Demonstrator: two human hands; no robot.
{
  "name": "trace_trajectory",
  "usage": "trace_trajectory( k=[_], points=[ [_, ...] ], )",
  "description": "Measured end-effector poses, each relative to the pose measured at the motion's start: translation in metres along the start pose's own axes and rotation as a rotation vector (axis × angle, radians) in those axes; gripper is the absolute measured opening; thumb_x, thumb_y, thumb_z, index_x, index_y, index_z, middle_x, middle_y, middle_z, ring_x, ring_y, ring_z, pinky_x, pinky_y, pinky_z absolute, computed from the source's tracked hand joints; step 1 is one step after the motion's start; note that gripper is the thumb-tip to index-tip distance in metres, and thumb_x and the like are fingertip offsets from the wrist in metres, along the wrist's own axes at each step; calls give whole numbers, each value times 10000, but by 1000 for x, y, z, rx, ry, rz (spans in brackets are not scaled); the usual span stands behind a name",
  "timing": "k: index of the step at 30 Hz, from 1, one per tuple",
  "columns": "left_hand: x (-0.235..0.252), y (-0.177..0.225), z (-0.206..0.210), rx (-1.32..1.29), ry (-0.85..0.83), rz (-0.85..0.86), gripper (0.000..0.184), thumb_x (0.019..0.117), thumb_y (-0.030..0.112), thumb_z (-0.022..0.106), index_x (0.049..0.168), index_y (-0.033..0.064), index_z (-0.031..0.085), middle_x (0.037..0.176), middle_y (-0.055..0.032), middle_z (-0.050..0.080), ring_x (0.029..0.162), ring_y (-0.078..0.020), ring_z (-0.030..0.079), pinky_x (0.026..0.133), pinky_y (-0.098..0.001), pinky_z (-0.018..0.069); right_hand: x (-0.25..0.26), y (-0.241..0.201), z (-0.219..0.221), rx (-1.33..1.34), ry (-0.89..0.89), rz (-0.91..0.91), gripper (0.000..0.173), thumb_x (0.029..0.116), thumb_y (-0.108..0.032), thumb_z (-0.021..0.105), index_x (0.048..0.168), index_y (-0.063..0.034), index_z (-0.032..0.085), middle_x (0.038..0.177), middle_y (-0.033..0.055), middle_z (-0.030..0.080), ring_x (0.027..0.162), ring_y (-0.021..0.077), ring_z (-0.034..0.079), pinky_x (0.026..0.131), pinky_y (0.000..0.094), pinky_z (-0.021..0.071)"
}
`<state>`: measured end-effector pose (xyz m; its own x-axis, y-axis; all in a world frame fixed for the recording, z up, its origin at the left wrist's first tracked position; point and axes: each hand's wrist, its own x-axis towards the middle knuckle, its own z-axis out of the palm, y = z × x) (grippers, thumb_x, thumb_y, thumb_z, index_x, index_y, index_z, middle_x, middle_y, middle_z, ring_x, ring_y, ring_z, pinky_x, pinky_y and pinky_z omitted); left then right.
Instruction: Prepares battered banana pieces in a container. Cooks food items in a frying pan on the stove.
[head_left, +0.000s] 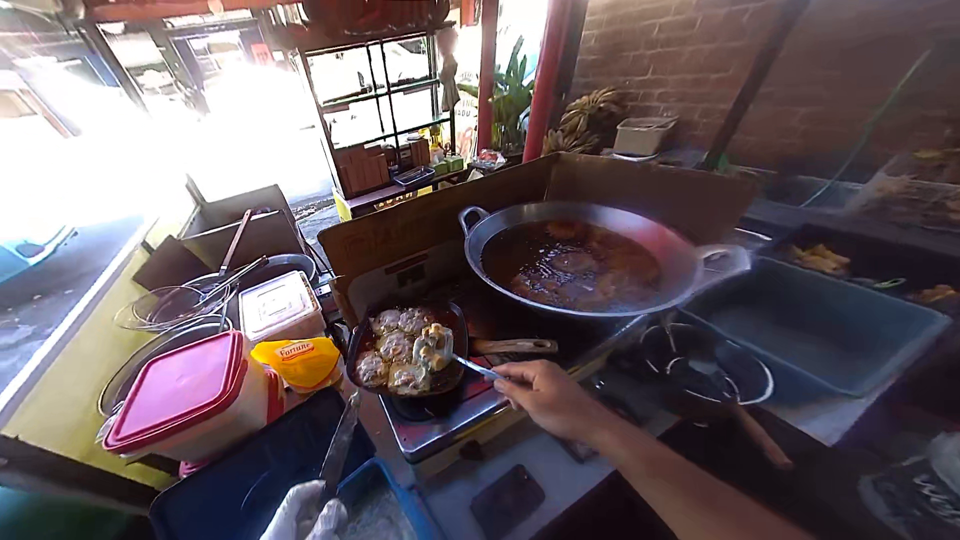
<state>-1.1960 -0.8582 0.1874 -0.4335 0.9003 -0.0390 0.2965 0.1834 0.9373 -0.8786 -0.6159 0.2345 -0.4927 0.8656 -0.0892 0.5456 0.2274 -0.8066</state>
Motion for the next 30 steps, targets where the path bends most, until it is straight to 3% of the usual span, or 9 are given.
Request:
trace_trajectory(
  k=[3,6,9,12,14,17,21,30],
  points=[
    [51,25,28,139,4,-34,308,990,201,642,1271,83,598,894,-36,743,631,-156,670,560,-328,577,35,13,-20,-145,73,-12,266,1073,-279,541,1223,-204,748,856,-7,729,718,121,682,737,396,604],
    [98,34,50,277,-2,23,303,1004,306,598,1262,156,651,855,30,727,678,-110,670,616,-308,574,69,33,-26,-173,148,-65,246,1066,-241,552,1169,-165,762,819,12,725,701,142,681,709,408,595],
    [132,40,66,423,-10,81,347,1039,384,507,1261,185,685,892,54,717,788,-77,676,752,-306,578,95,49,-26,-286,172,-106,251,1064,-242,537,1159,-169,758,947,51,755,876,212,726,812,504,594],
    [163,45,77,580,-49,111,423,1066,419,452,1354,184,654,1178,-15,724,1097,-120,676,1006,-401,530,113,59,-26,-429,157,-110,293,1071,-249,513,1255,-187,732,1080,85,744,1018,269,717,885,537,584],
    [181,47,84,667,-78,140,439,1074,424,437,1398,199,630,1325,-18,682,1253,-132,622,1108,-422,478,121,63,-25,-492,145,-111,302,1067,-228,512,1286,-186,716,1089,95,722,1018,280,707,876,520,586],
    [203,51,94,796,-86,163,424,1063,438,445,1412,276,622,1334,-3,669,1264,-143,612,1106,-444,475,128,69,-21,-523,143,-111,306,1061,-222,515,1294,-198,712,1094,91,718,1018,277,704,867,495,590],
    [218,60,107,925,-58,145,391,1048,439,485,1406,359,619,1230,-28,691,1169,-193,649,1020,-478,517,133,75,-19,-536,141,-131,301,1055,-203,516,1276,-202,721,1096,92,717,1036,268,701,868,472,593],
    [237,64,123,1060,-29,167,404,1049,429,508,1444,385,580,1230,-68,685,1133,-242,666,962,-500,544,140,82,-20,-521,93,-106,313,1065,-207,490,1284,-187,712,1113,103,714,1072,271,693,917,468,578]
  ],
)
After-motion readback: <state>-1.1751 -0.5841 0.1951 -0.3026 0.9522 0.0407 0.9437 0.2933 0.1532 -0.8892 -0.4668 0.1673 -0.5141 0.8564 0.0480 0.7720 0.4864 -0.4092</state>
